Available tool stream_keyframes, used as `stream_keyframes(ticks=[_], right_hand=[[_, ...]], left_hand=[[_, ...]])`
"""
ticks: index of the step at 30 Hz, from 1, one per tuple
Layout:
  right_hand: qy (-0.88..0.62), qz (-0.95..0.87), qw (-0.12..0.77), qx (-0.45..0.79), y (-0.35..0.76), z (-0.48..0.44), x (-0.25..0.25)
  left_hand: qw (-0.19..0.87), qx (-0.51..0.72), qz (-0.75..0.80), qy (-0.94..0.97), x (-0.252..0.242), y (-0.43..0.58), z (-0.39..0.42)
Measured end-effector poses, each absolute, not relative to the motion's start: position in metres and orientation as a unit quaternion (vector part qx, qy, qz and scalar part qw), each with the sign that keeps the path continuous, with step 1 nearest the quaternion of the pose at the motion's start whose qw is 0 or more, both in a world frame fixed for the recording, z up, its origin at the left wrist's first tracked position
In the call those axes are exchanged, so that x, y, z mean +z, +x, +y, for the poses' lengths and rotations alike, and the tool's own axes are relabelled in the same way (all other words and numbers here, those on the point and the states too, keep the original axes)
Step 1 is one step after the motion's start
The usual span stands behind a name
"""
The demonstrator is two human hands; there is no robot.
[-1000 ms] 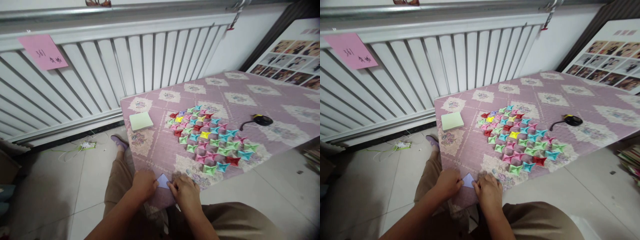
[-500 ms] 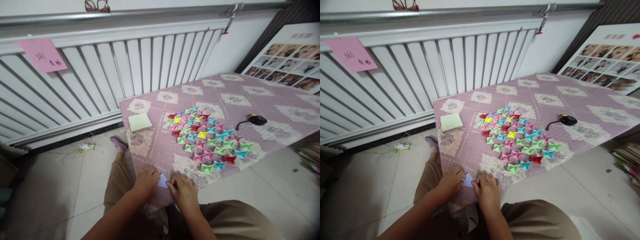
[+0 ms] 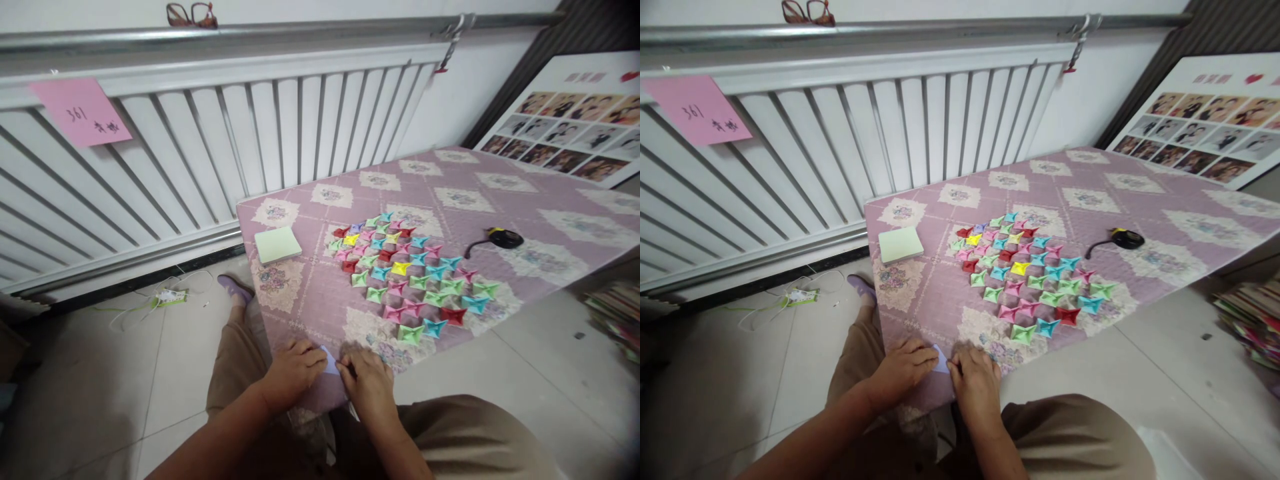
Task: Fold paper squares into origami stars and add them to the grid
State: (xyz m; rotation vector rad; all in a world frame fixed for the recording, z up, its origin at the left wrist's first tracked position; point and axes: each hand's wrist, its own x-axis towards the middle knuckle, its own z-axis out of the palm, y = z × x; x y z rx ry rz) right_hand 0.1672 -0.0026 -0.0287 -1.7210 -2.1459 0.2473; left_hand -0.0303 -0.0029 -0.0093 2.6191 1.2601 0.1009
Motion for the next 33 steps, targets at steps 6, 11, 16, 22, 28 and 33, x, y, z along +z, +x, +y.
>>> stream_keyframes(ticks=[6, 11, 16, 22, 28, 33], right_hand=[[-0.599, -0.765, 0.203, 0.117, 0.173, -0.005, -0.033], [-0.592, -0.768, 0.204, 0.131, 0.174, -0.004, -0.032], [-0.584, -0.781, 0.193, 0.107, 0.175, -0.008, -0.028], [-0.468, -0.848, 0.243, 0.053, 0.160, -0.020, -0.041], [-0.434, -0.860, 0.267, 0.026, 0.153, -0.024, -0.055], [-0.428, -0.879, 0.212, -0.001, 0.154, -0.026, -0.049]], left_hand=[[0.136, 0.039, 0.427, 0.893, -0.012, -0.032, -0.001], [0.148, 0.043, 0.434, 0.888, -0.015, -0.033, 0.000], [0.148, 0.046, 0.432, 0.888, -0.016, -0.034, 0.000], [0.138, 0.065, 0.432, 0.889, -0.024, -0.035, 0.000], [0.156, 0.105, 0.476, 0.859, -0.034, -0.036, 0.001], [0.180, 0.137, 0.530, 0.817, -0.024, -0.036, 0.000]])
